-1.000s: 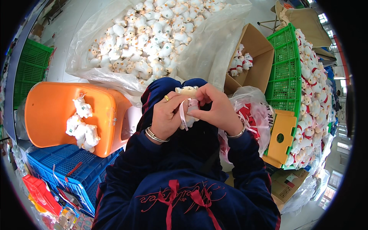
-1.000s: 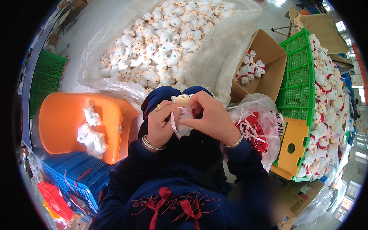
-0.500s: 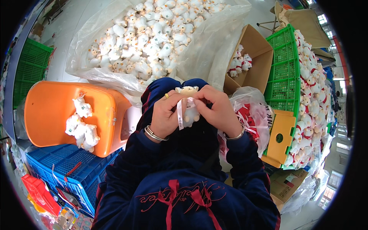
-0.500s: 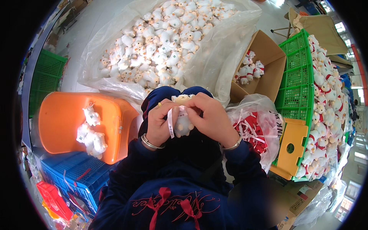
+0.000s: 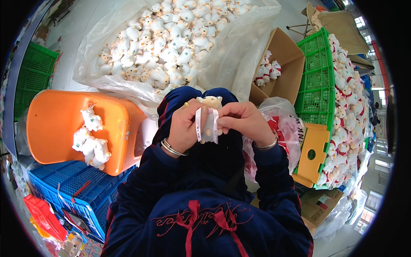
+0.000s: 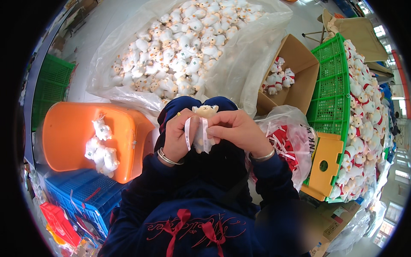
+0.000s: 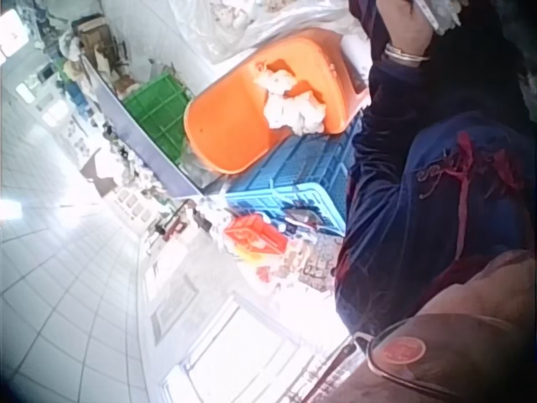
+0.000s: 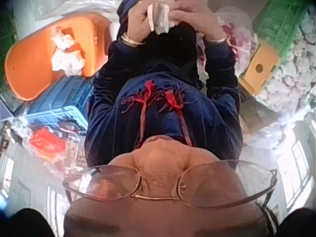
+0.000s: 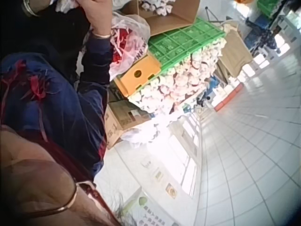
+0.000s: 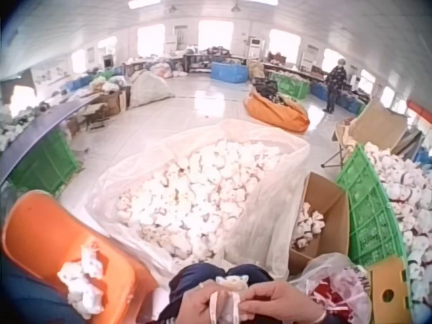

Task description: The person ties red ribbons around the necks of small white plush toys. They pick up each toy, wrap the ribbon, and tie a bow, then place the finished toy into a nearby container.

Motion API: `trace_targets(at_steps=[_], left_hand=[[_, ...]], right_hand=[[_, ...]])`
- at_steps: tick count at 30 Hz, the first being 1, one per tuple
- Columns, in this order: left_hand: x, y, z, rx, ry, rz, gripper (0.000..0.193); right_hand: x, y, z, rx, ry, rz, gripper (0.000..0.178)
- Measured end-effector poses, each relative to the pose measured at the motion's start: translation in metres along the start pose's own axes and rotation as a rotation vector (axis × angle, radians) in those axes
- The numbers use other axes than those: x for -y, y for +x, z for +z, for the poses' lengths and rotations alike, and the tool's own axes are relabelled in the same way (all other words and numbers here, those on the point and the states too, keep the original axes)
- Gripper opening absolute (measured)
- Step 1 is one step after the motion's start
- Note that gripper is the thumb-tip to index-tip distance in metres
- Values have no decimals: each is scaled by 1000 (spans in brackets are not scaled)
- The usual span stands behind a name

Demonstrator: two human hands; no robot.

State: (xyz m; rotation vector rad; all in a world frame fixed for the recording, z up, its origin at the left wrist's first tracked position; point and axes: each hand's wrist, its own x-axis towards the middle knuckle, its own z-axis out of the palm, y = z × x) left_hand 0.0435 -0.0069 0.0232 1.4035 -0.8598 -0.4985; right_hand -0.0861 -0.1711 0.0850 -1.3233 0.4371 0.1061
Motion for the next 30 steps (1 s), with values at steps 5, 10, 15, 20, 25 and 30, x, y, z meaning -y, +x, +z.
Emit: trace_targets(at_steps=[5,10,15,20,25,30], left_hand=[[4,-1,2,-13,-32,3,15],[5,0,4,-38,7,59,13],[6,-3,4,-44,2,2,12],[8,-3,4,-51,3,9,12],[4,-4,2,-16,-15,-9,12],[10,-1,-1,14,-48,80,12]], right_hand=[[-11,8,13,-234,-441,-211,10],[-13,10,21,-298,-615,-364,8],[-12,5,-8,-202,-1,-75,19],[-10,8,6,-278,-29,-105,32],[-10,14,4,-242,-82,-107,27],[-9,17,9,-191,-45,4,24]])
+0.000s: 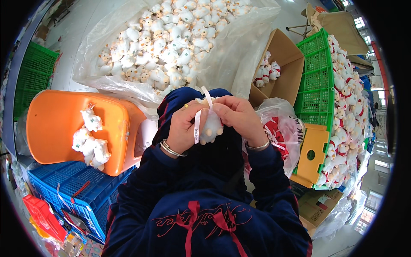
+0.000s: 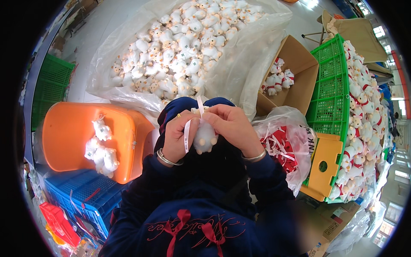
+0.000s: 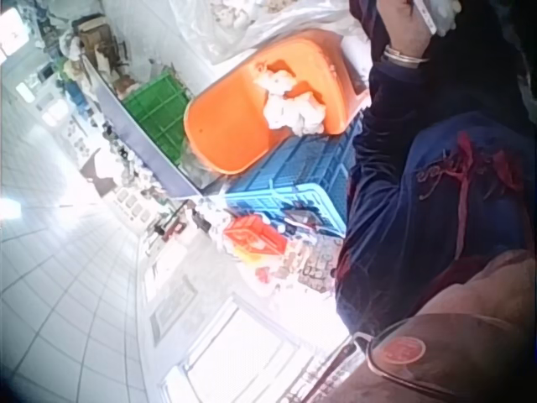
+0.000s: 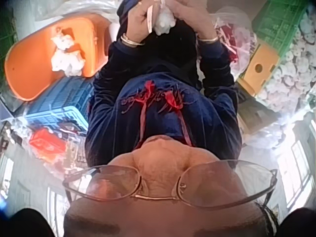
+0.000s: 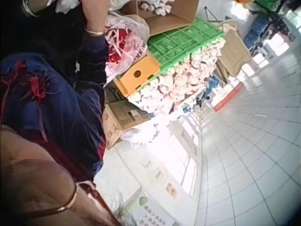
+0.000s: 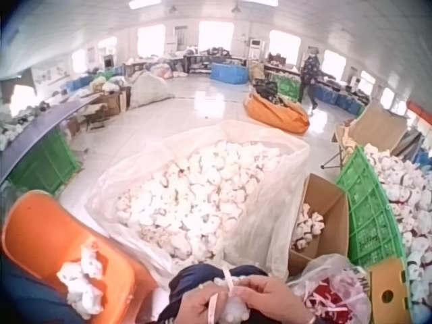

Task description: The person ties red ribbons around the necks of small white plush toys. They pick up each toy, wrap the ribbon, and tie a bow, then place the finished toy into a nearby container.

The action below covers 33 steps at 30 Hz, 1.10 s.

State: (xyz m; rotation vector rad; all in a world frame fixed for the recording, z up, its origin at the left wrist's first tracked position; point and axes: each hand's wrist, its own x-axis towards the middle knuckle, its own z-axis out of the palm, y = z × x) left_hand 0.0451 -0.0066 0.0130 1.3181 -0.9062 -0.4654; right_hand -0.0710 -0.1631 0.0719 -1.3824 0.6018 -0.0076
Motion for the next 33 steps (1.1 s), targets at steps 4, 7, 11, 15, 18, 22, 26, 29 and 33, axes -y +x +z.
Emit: trace_targets(at_steps=[4,7,11,15,18,22,26,29,33], left_hand=[[-3,3,-3,36,-10,3,11],[-10,4,-4,55,5,-47,10],[-7,6,-6,76,37,-81,11],[-4,9,-13,101,-11,-134,10],[-7,13,-22,158,-109,-362,10],[-14,20,-28,216,-134,-551,17],[-16,23,-34,253,-247,-642,17],[-16,26,-37,328,-193,-605,17],[-13,25,-37,348,-122,-453,13]], right_hand=[[-6,3,5,-27,64,-17,22],[-13,3,5,-43,154,-29,19],[-18,5,4,-38,180,-70,14],[-22,-2,4,-28,28,-242,10],[-31,-4,0,4,-188,-437,10],[-19,-6,0,50,-531,-566,13],[-13,-8,2,54,-613,-601,20],[-12,-9,-2,81,-597,-571,23],[-21,-6,-12,112,-518,-642,19]])
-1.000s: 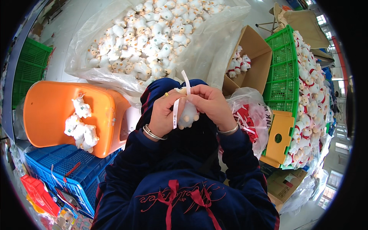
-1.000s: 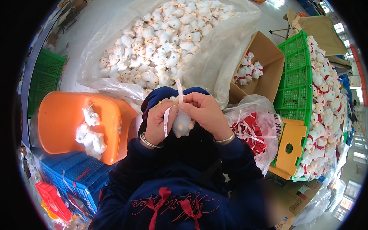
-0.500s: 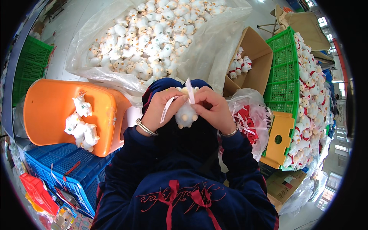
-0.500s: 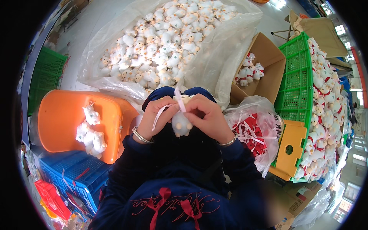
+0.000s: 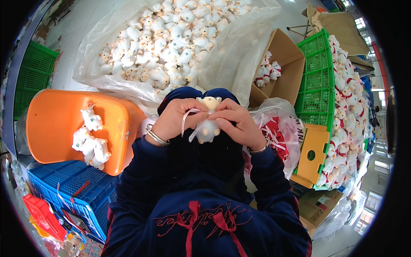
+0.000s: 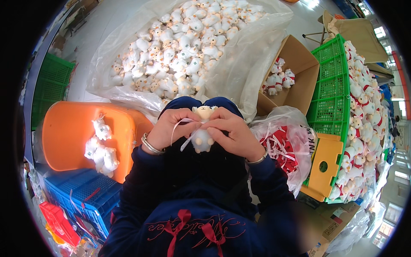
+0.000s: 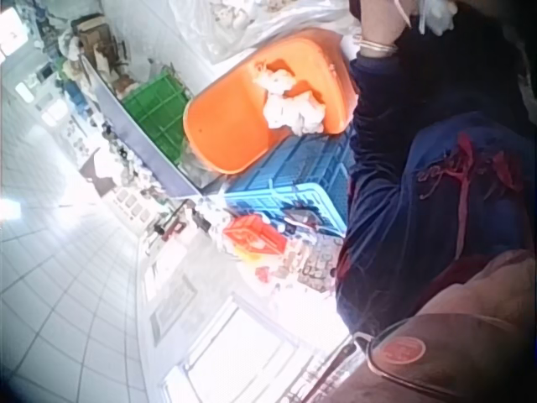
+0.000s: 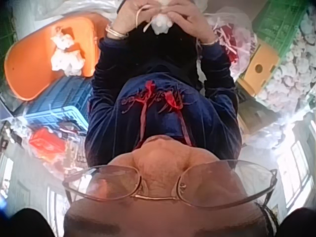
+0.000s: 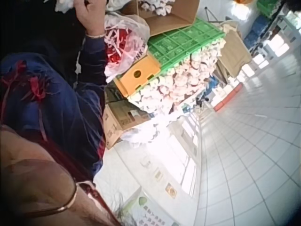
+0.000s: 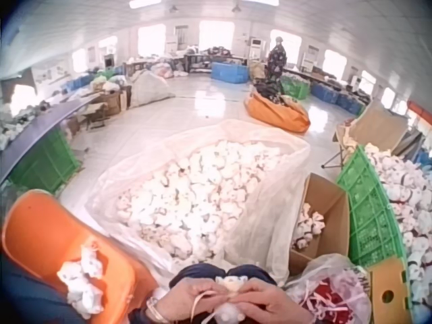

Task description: The person ties red ribbons around the necks of small white plush toys. They pick up each toy, wrap the ribbon, and tie a bow, then place the finished toy into a nearby container.

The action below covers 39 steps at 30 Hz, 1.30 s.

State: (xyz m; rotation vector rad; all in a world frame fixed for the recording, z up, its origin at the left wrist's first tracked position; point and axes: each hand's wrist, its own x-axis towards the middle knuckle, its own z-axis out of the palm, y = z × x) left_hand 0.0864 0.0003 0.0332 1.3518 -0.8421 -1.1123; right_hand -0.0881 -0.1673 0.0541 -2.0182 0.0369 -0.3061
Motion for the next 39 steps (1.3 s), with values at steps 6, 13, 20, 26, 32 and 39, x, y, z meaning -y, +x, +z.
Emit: trace_targets(at_steps=[6,13,20,26,32,39], left_hand=[[0,-2,7,-131,372,278,6],[18,4,21,-320,570,646,16],[32,3,17,-313,550,717,18],[29,2,18,-305,546,727,18],[30,1,16,-301,539,727,19],[29,0,16,-288,548,709,25]], right_hand=[[3,-2,14,-203,87,298,13],[8,9,4,-106,83,315,25],[-1,19,-8,109,98,242,27],[6,17,-5,28,157,372,10],[-11,11,-11,-43,268,301,7],[9,18,-13,119,1,216,5]])
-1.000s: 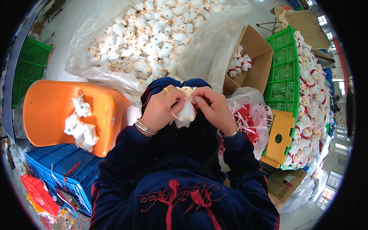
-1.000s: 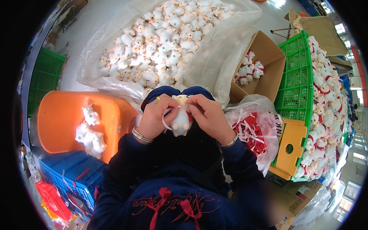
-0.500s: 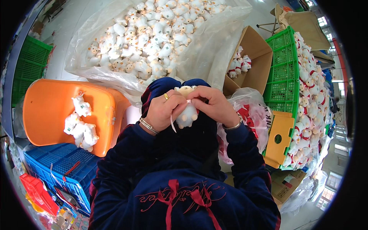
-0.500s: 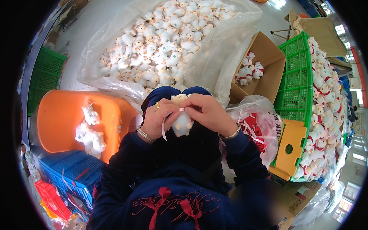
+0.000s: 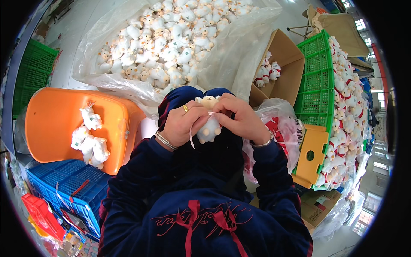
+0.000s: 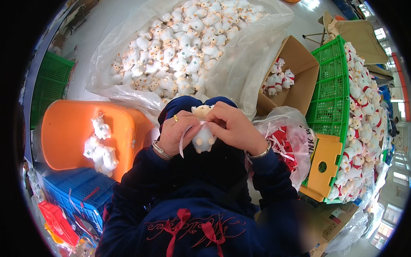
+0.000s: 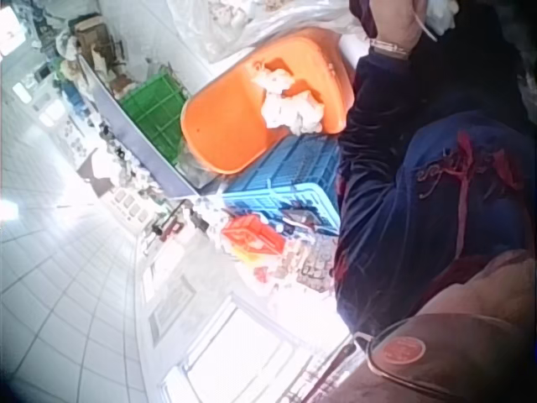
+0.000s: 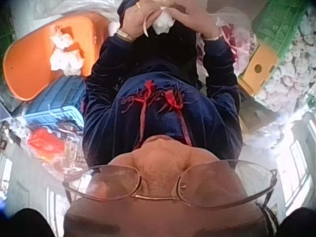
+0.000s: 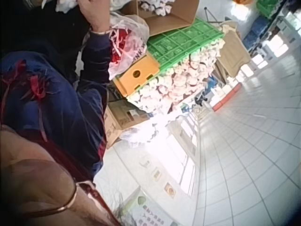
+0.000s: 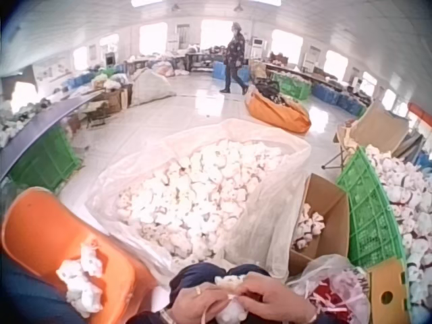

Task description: The person ties red ribbons around the necks of small white plush toys. They pick up each toy, wrap the ribbon, and tie a bow, then place the finished toy into a nearby container.

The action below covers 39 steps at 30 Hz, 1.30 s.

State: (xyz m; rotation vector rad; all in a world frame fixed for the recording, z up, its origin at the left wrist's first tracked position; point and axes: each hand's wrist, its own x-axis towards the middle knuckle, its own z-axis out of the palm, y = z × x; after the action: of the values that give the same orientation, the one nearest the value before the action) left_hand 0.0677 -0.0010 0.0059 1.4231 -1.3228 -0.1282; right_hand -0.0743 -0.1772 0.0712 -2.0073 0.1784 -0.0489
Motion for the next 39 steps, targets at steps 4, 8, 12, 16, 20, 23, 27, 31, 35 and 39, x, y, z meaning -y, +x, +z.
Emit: trace_targets(at_steps=[4,8,12,16,20,23,27,31,35,39], left_hand=[[-3,2,-1,-9,3,13,26],[-2,0,-2,-8,5,3,26],[0,1,2,-29,0,47,23],[-1,0,1,-16,19,50,23],[-1,1,1,-5,15,42,23],[-1,1,0,10,15,23,23],[-1,1,0,9,8,11,22],[-2,-1,-3,17,-1,-1,21],[-2,-2,-3,14,-26,3,21],[-3,-1,-4,15,-19,-4,22]], right_hand=[[-1,-2,-4,-3,136,64,10],[3,-1,-9,-72,207,109,13],[-6,5,-7,-40,-31,-142,16],[12,9,-9,133,8,56,11],[18,15,-19,124,-109,10,12],[23,20,-25,148,-193,3,15],[31,26,-40,200,-233,-10,14],[26,19,-46,79,-55,221,8],[22,15,-31,99,21,114,9],[13,12,-24,156,-113,34,7]])
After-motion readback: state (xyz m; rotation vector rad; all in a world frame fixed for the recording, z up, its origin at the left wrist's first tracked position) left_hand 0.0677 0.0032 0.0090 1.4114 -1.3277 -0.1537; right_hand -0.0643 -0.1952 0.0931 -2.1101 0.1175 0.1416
